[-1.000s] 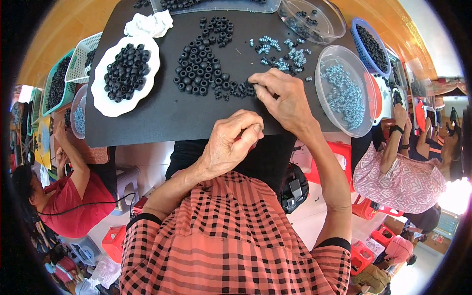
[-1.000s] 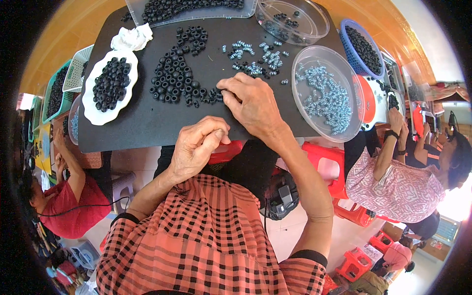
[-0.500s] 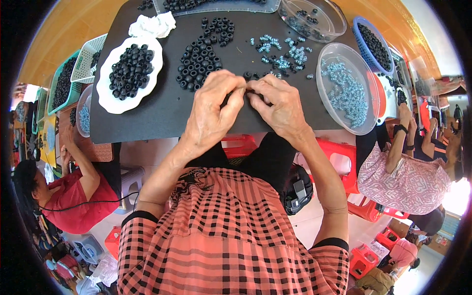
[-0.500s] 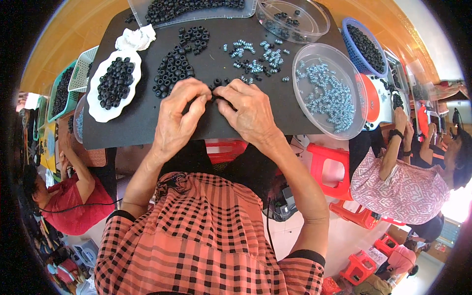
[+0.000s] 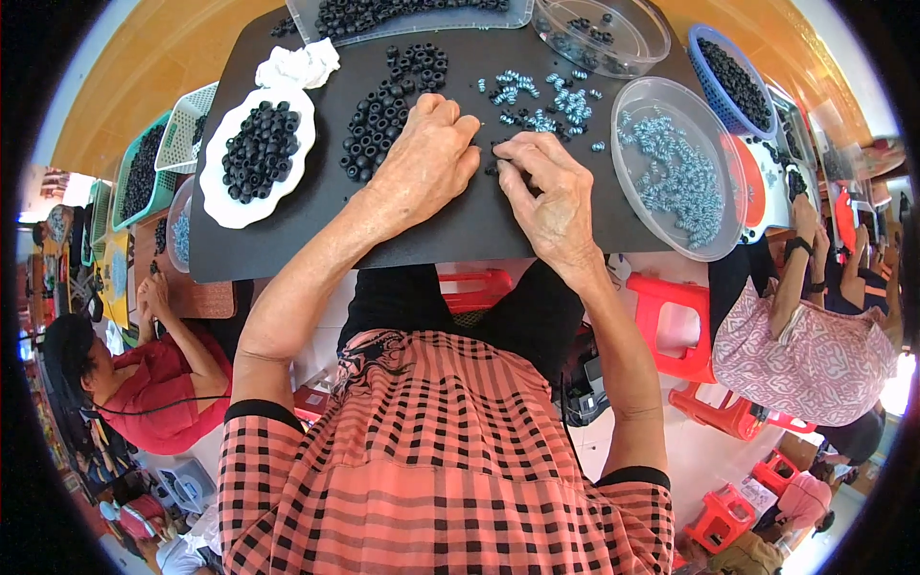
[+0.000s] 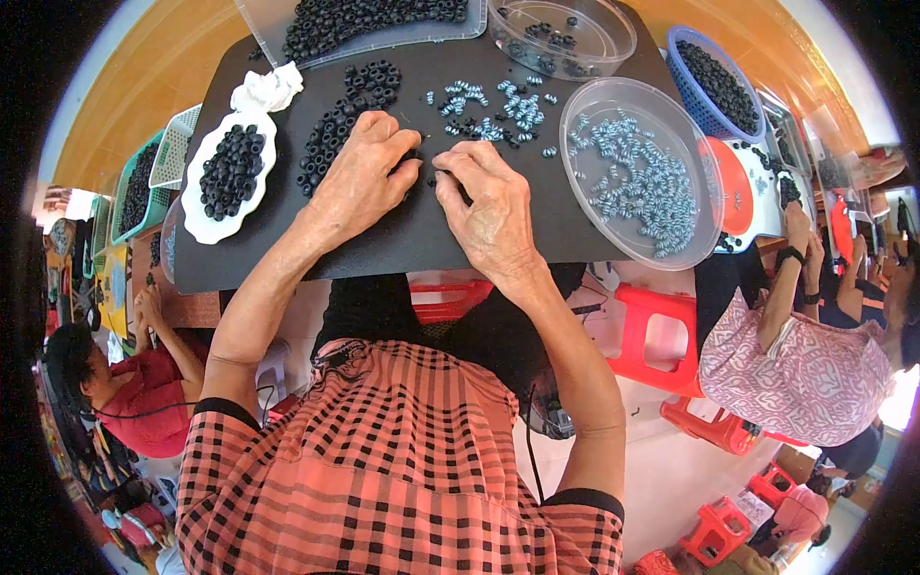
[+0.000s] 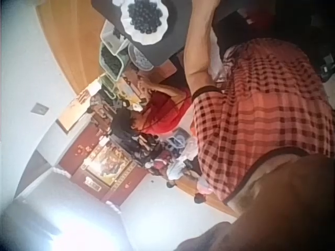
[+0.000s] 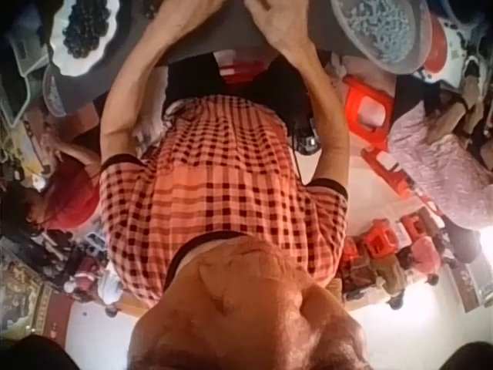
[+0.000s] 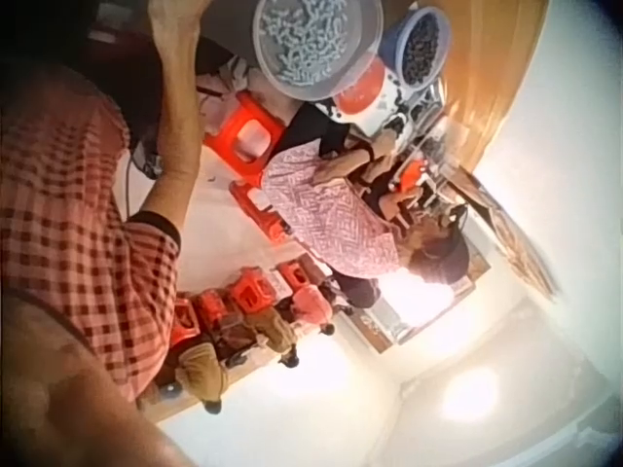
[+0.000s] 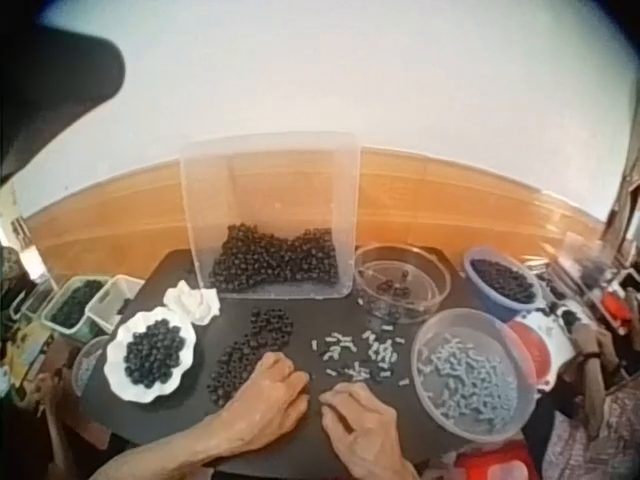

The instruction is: Assembling small black components by inserting blue pins.

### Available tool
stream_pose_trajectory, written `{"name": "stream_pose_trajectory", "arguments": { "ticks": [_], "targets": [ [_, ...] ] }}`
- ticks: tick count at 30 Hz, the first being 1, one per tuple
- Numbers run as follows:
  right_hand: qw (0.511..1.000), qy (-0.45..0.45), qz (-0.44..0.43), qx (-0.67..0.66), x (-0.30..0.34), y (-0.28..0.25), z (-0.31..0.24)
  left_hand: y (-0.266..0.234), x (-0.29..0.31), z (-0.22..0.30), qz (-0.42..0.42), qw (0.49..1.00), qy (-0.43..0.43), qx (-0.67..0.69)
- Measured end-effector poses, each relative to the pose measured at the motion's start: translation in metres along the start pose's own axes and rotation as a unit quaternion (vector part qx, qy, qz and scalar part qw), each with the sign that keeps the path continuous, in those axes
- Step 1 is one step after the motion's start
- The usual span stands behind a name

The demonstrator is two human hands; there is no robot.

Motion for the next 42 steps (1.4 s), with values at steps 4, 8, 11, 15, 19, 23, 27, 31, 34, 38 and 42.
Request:
{"name": "stream_pose_trajectory", "arguments": {
  "ticks": [4,8,11,15,19,23,27,31,34,38,42],
  "targets": [
    [1.000,0.025,-0.003,-0.015,0.002,-0.002,-0.002,-0.001,-0.004,0.001,-0.044,0.999,-0.009,0.005],
    [0.999,0.022,-0.012,-0.020,0.004,-0.002,-0.002,0.004,-0.004,0.002,-0.026,1.000,-0.009,-0.002],
    [1.000,0.017,-0.015,-0.017,0.004,-0.001,-0.003,0.008,-0.005,0.000,-0.023,1.000,-0.003,-0.021],
    [0.999,0.020,-0.014,-0.023,0.003,0.000,-0.004,0.008,-0.004,-0.003,0.000,1.000,-0.017,0.011],
    [0.999,0.008,0.020,-0.030,0.004,-0.003,-0.004,-0.009,-0.002,0.005,0.013,0.986,-0.076,0.147],
    [0.996,-0.036,0.058,-0.056,0.003,-0.007,-0.010,-0.019,0.009,0.018,0.052,0.950,-0.119,0.284],
    [0.990,-0.086,0.070,-0.085,0.005,-0.006,-0.011,-0.010,0.017,0.031,0.018,0.857,-0.186,0.480],
    [0.990,-0.093,0.055,-0.087,0.005,-0.007,-0.010,-0.002,0.023,0.036,0.004,0.801,-0.224,0.556],
    [0.990,-0.096,0.057,-0.087,0.006,-0.006,-0.008,-0.001,0.023,0.039,0.011,0.780,-0.255,0.571],
    [0.990,-0.089,0.060,-0.092,0.006,-0.008,-0.006,0.009,0.025,0.040,0.049,0.763,-0.257,0.591],
    [0.990,-0.072,0.063,-0.102,0.005,-0.010,-0.009,0.010,0.025,0.041,0.043,0.737,-0.262,0.622]
  ]
}}
Point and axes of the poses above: each hand's wrist, its own x-axis away from the middle knuckle, its own y-axis out of the palm, z = x × y, the point moved 1 cm from there along -x, towards the middle knuckle, and after that the axes turned 12 degrees about -x, right-handed, at the moved point
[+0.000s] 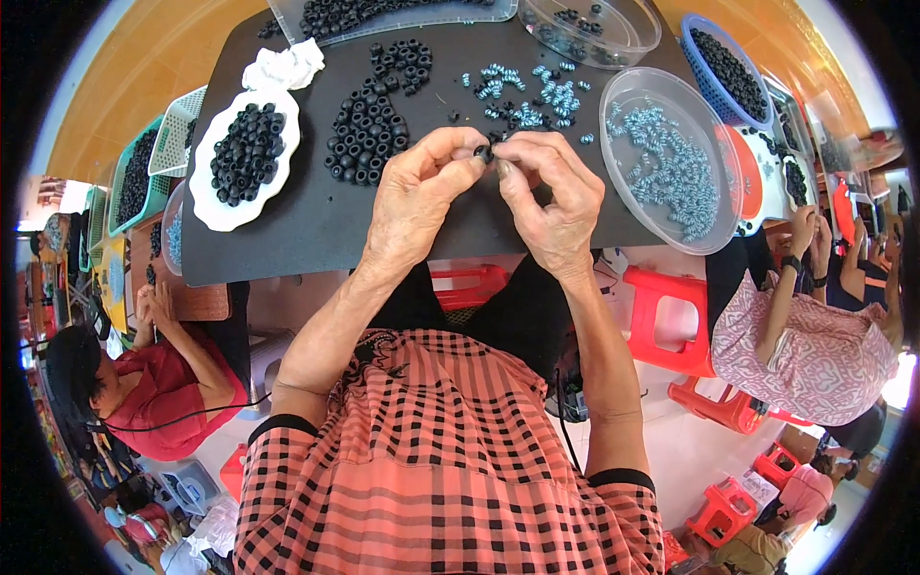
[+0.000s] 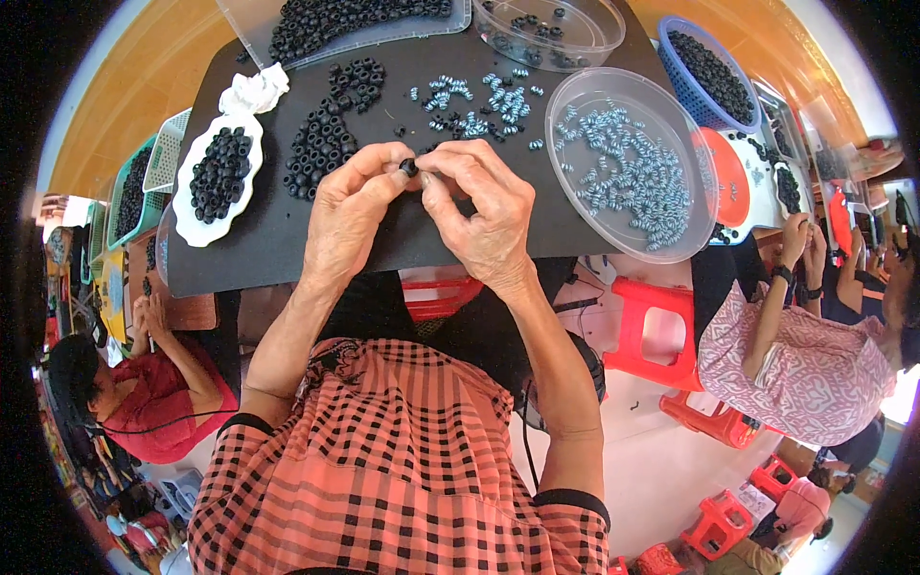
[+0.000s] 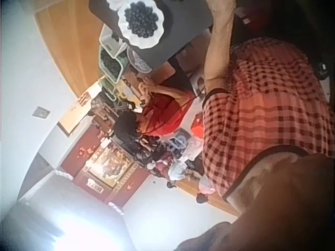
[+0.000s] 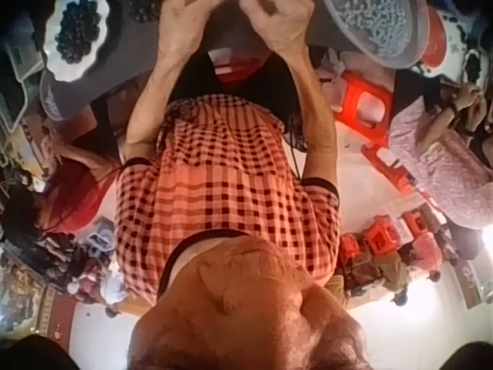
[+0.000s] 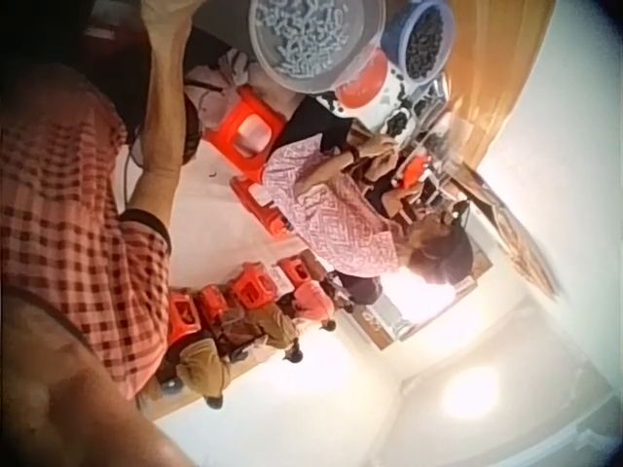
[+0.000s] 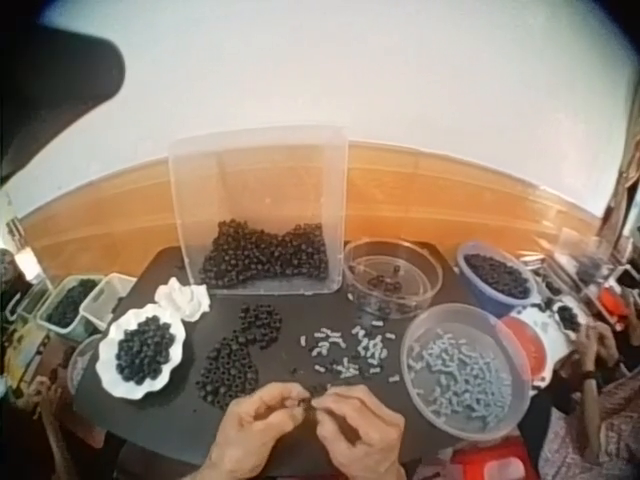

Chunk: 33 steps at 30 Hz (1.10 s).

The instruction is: Assembling small black components by inserting blue pins.

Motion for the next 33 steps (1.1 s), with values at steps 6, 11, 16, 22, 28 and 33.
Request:
{"name": "stream_pose_trajectory", "arguments": {
  "ticks": [6,11,16,22,28,33],
  "targets": [
    [0.999,0.017,0.020,-0.022,-0.0028,0.0025,-0.0004,0.0007,-0.0021,-0.0013,-0.063,0.986,-0.039,0.146],
    [1.000,0.012,-0.006,-0.028,-0.0009,0.0014,0.0033,0.0034,-0.0024,0.0010,-0.054,0.989,-0.038,0.134],
    [0.999,0.034,-0.012,-0.004,-0.0001,0.0014,0.0039,0.0065,-0.0025,-0.0026,-0.020,0.991,-0.037,0.124],
    [1.000,0.029,-0.001,0.005,-0.0022,0.0016,0.0011,0.0076,-0.0028,-0.0083,0.000,0.991,-0.023,0.134],
    [0.999,0.037,-0.001,-0.013,-0.0019,0.0007,0.0018,0.0056,0.0013,-0.0054,0.017,1.000,-0.019,0.013],
    [0.999,0.029,-0.006,-0.014,-0.0029,0.0002,0.0018,0.0037,-0.0020,-0.0009,-0.014,0.999,-0.019,0.043]
  ]
}}
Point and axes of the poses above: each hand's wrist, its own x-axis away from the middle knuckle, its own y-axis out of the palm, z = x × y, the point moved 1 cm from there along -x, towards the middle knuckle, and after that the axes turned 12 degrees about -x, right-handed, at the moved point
